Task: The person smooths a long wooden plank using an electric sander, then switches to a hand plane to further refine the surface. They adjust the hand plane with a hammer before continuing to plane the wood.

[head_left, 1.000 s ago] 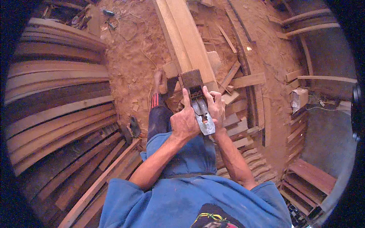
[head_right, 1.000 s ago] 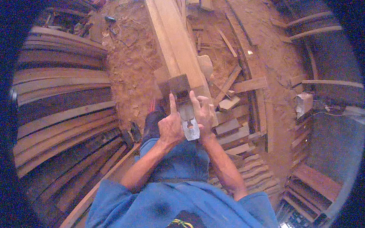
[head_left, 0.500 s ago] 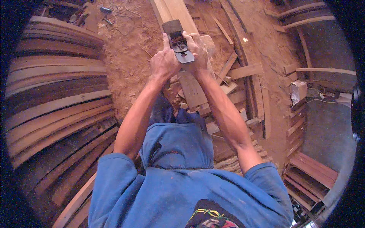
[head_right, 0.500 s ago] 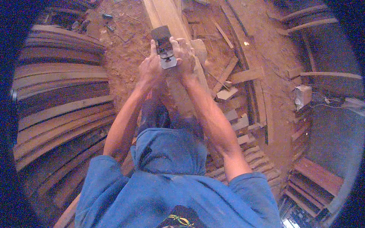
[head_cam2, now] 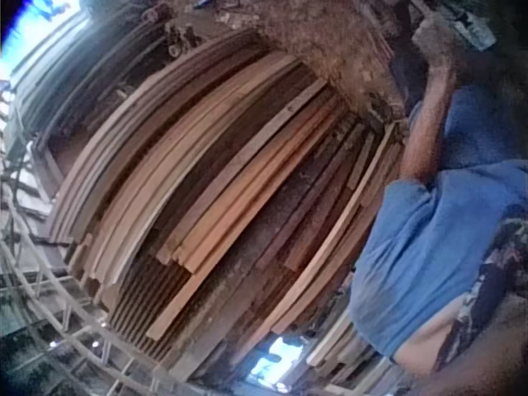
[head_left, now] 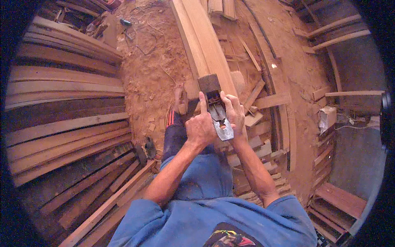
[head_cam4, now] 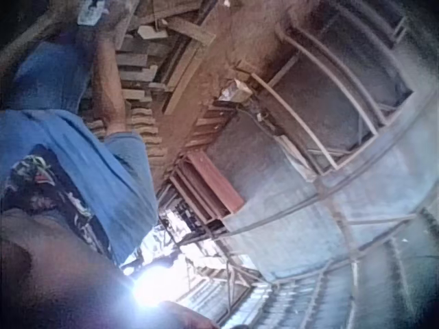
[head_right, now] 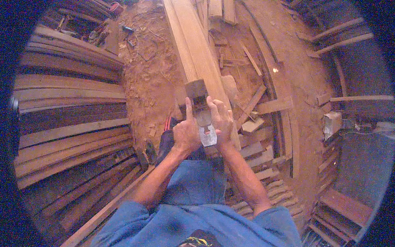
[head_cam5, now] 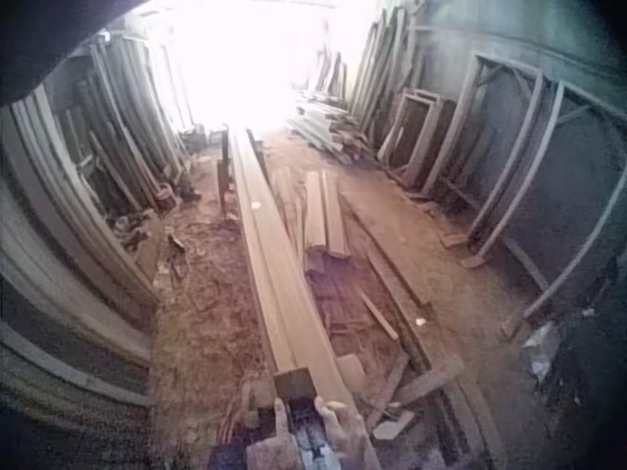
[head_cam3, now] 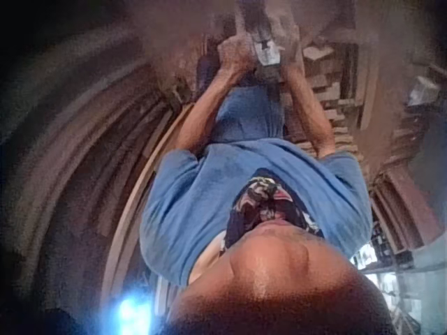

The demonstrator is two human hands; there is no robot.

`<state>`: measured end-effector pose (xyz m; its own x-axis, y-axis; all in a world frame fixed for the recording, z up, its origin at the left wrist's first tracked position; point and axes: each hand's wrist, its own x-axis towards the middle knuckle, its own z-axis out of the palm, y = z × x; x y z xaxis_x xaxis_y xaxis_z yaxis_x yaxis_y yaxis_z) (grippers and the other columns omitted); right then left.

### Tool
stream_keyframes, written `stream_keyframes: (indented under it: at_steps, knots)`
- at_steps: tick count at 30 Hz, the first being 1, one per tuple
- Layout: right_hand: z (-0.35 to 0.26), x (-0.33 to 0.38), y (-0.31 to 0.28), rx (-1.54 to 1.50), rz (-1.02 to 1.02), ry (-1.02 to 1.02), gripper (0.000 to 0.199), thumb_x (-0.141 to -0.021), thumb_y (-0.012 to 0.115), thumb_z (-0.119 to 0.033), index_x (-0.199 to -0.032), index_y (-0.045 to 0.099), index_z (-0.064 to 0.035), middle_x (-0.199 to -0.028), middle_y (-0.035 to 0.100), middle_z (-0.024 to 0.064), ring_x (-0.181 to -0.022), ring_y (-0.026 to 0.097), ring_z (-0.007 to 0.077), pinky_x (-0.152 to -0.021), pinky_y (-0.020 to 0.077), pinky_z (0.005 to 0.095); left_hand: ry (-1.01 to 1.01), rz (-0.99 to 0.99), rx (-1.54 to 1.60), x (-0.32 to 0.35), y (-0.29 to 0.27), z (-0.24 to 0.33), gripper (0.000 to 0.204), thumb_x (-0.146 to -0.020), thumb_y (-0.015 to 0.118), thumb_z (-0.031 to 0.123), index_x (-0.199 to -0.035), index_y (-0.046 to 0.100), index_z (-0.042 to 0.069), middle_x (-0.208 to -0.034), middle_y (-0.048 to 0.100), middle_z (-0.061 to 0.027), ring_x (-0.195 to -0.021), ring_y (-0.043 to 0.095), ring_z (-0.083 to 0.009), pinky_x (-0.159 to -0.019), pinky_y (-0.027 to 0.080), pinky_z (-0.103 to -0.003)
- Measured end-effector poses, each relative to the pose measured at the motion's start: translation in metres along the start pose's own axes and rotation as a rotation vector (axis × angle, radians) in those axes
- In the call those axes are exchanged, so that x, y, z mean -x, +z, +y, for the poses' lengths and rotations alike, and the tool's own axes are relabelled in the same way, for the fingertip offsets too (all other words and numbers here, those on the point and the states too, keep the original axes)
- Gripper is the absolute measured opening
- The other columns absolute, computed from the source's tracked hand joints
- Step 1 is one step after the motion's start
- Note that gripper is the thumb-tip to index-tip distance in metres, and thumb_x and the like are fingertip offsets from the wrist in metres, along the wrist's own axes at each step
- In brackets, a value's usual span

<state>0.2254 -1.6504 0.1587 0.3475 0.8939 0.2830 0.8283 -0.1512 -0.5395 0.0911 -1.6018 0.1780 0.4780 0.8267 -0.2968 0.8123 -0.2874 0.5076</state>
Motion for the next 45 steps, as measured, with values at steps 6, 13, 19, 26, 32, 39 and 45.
stream_keyframes:
  at_steps: [6,13,19,26,32,39,45]
  knots:
    - [0.016,-0.229,0.112,-0.040,0.144,-0.098,0.053,-0.082,0.072,-0.033,-0.130,0.063,-0.0119,-0.114,0.068,0.0180,-0.102,0.066,0.0442,-0.091,0.0514,0.0527,0.122,0.359,0.015,-0.250,-0.075,-0.061,0.096,-0.088,0.070,0.043,-0.162,0.024,0.002,-0.098,0.073,-0.0292,-0.088,0.072,-0.0464,-0.075,0.057,-0.057]
    - [0.025,-0.127,0.070,-0.109,0.111,-0.159,0.061,-0.085,0.070,-0.021,-0.143,0.058,-0.0045,-0.128,0.065,0.0206,-0.116,0.063,0.0390,-0.099,0.0499,0.0447,0.085,0.295,-0.026,-0.133,-0.041,-0.028,0.096,-0.088,0.063,0.035,-0.160,0.018,-0.008,-0.079,0.072,-0.0253,-0.079,0.073,-0.0434,-0.079,0.057,-0.058]
    - [0.002,0.000,0.000,-0.037,-0.048,-0.029,0.060,-0.085,0.067,-0.019,-0.143,0.056,-0.0056,-0.129,0.062,0.0157,-0.118,0.063,0.0363,-0.100,0.0503,0.0455,0.148,0.158,0.061,-0.009,0.006,-0.017,0.113,-0.084,0.068,0.048,-0.160,0.012,-0.013,-0.052,0.060,-0.0187,-0.044,0.064,-0.0310,-0.043,0.051,-0.047]
    - [0.026,-0.087,0.050,-0.164,0.135,-0.140,0.061,-0.086,0.067,-0.039,-0.138,0.058,-0.0082,-0.122,0.062,0.0143,-0.110,0.064,0.0394,-0.092,0.0500,0.0495,0.145,0.223,-0.056,-0.105,-0.019,-0.027,0.085,-0.092,0.058,0.033,-0.156,0.026,-0.012,-0.082,0.072,-0.0291,-0.076,0.073,-0.0463,-0.074,0.057,-0.061]
    - [0.008,-0.073,0.040,-0.086,0.109,-0.056,0.062,-0.082,0.072,-0.030,-0.140,0.059,-0.0103,-0.123,0.064,0.0143,-0.111,0.065,0.0377,-0.096,0.0501,0.0489,0.115,0.220,-0.033,-0.086,-0.024,-0.022,0.090,-0.089,0.059,0.029,-0.159,0.018,-0.010,-0.084,0.073,-0.0290,-0.077,0.073,-0.0465,-0.077,0.057,-0.061]
    - [0.009,0.018,0.005,0.068,0.065,-0.056,0.055,-0.087,0.070,-0.020,-0.140,0.061,-0.0103,-0.133,0.065,0.0125,-0.120,0.065,0.0301,-0.096,0.0538,0.0438,0.269,0.370,-0.142,0.001,-0.001,-0.005,0.095,-0.088,0.062,0.033,-0.157,0.020,-0.016,-0.068,0.067,-0.0254,-0.065,0.072,-0.0355,-0.057,0.056,-0.051]
    - [0.017,-0.244,0.127,0.009,0.210,-0.079,0.046,-0.086,0.070,-0.029,-0.128,0.064,-0.0101,-0.114,0.068,0.0182,-0.098,0.065,0.0430,-0.084,0.0534,0.0529,0.173,0.397,0.000,-0.259,-0.087,-0.068,0.076,-0.093,0.056,0.028,-0.159,0.029,0.001,-0.087,0.073,-0.0270,-0.083,0.073,-0.0471,-0.076,0.058,-0.059]
